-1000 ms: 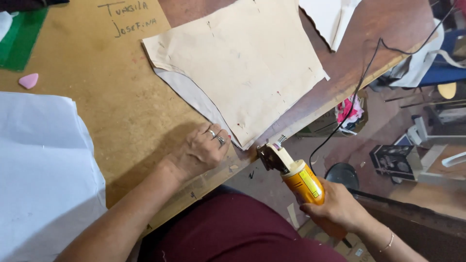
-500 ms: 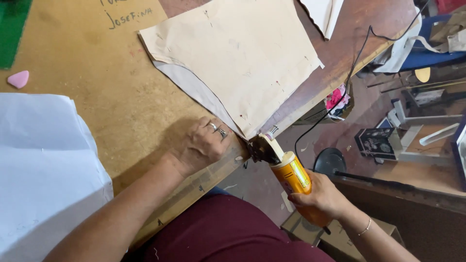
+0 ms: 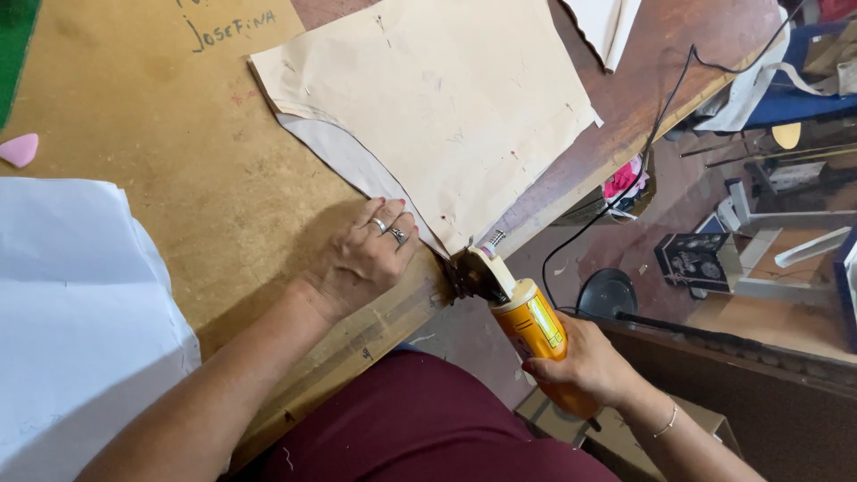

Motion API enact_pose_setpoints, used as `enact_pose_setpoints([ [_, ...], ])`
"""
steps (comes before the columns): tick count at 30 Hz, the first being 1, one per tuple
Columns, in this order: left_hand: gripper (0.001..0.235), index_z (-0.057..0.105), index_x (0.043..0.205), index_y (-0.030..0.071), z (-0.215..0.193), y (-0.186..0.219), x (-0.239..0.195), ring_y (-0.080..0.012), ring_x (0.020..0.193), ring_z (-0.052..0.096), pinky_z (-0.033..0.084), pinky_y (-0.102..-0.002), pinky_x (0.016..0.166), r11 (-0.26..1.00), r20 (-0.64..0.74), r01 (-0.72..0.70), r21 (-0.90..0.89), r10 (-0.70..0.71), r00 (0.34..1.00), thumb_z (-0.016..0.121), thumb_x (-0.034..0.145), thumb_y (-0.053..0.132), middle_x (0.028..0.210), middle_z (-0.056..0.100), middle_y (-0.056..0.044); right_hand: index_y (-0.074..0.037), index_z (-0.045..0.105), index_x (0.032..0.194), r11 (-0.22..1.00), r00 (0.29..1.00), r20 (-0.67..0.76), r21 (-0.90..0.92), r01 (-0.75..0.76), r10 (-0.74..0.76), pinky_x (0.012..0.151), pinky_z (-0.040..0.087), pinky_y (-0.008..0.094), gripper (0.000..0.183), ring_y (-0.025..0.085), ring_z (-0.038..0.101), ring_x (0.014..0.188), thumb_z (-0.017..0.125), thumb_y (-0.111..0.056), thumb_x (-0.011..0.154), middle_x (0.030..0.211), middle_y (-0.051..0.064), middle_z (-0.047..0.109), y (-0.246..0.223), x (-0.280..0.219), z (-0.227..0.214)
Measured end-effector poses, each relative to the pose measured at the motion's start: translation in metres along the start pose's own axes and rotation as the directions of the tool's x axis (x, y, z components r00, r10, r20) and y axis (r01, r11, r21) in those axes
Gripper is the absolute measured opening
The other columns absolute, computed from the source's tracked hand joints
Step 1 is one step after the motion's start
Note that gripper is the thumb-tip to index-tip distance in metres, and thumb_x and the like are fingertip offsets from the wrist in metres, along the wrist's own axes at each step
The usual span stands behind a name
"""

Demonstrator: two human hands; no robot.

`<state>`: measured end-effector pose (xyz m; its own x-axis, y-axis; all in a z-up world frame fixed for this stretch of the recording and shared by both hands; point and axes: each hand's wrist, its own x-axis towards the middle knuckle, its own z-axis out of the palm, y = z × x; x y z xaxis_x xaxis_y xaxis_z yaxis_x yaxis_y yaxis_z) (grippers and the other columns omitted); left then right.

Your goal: Cutting out garment pieces from fabric using a handheld electric rotary cutter and a paper pattern.

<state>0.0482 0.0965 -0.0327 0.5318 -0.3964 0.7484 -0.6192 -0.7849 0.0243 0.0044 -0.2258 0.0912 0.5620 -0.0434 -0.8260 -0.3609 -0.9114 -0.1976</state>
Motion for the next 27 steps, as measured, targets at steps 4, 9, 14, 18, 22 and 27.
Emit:
enact_pose_setpoints([
  [4,0.01,0.072,0.1,-0.001,0.003,0.001,-0.006,-0.0291,0.097,0.074,0.064,-0.038,0.092,0.999,0.085,0.014,-0.037,-0.011,0.996,0.072,0.091,-0.005,0.094,0.075,-0.018,-0.01,0.066,0.112,0.999,1.0,0.002,0.037,-0.016,0.016,0.065,0.062,0.025,0.059,0.018,0.077,0.078,0.081,-0.043,0.065,0.098,0.007,0.079,-0.004,-0.001,0.002],
  [9,0.008,0.072,0.093,0.0,0.0,0.001,0.0,-0.0222,0.084,0.07,0.063,-0.031,0.08,0.999,0.009,0.036,-0.005,-0.036,0.999,0.074,0.091,-0.008,0.08,0.07,-0.012,-0.009,0.067,0.113,0.998,1.0,-0.006,0.065,-0.022,0.023,0.066,0.06,0.026,0.059,0.018,0.075,0.079,0.082,-0.039,0.065,0.098,0.007,0.079,-0.007,0.0,0.003],
  [14,0.007,0.071,0.092,-0.004,0.005,0.0,-0.003,-0.0241,0.085,0.071,0.061,-0.029,0.072,0.999,-0.014,0.03,0.045,-0.029,0.999,0.07,0.092,-0.01,0.08,0.07,-0.015,-0.01,0.066,0.118,0.997,0.998,-0.016,0.053,-0.064,0.065,0.069,0.062,0.026,0.063,0.019,0.078,0.085,0.082,-0.04,0.064,0.105,0.007,0.08,-0.012,0.001,0.003],
  [18,0.01,0.069,0.092,-0.005,-0.004,-0.002,0.0,-0.0221,0.084,0.069,0.061,-0.029,0.073,0.998,-0.01,0.06,0.019,-0.06,0.998,0.065,0.09,-0.014,0.078,0.067,-0.014,-0.007,0.067,0.113,0.993,0.997,-0.026,0.088,-0.075,0.078,0.067,0.061,0.027,0.059,0.019,0.075,0.081,0.084,-0.034,0.064,0.099,0.008,0.079,-0.016,0.002,0.004],
  [22,0.015,0.068,0.089,-0.002,-0.006,-0.004,0.0,-0.0172,0.076,0.062,0.054,-0.025,0.067,0.998,0.057,0.039,0.053,-0.042,0.997,0.058,0.09,-0.012,0.075,0.064,-0.01,-0.008,0.066,0.111,0.996,0.997,-0.038,0.062,-0.061,0.064,0.062,0.057,0.027,0.057,0.018,0.071,0.075,0.083,-0.037,0.065,0.094,0.008,0.077,-0.021,0.002,0.005],
  [27,0.012,0.069,0.087,-0.002,-0.006,-0.004,0.0,-0.0185,0.077,0.063,0.055,-0.027,0.069,0.998,0.038,0.054,0.023,-0.055,0.998,0.063,0.09,-0.012,0.073,0.064,-0.01,-0.008,0.068,0.105,0.994,0.997,-0.064,0.107,-0.024,0.03,0.063,0.054,0.028,0.051,0.017,0.066,0.073,0.084,-0.035,0.064,0.088,0.007,0.073,-0.027,0.003,0.006],
])
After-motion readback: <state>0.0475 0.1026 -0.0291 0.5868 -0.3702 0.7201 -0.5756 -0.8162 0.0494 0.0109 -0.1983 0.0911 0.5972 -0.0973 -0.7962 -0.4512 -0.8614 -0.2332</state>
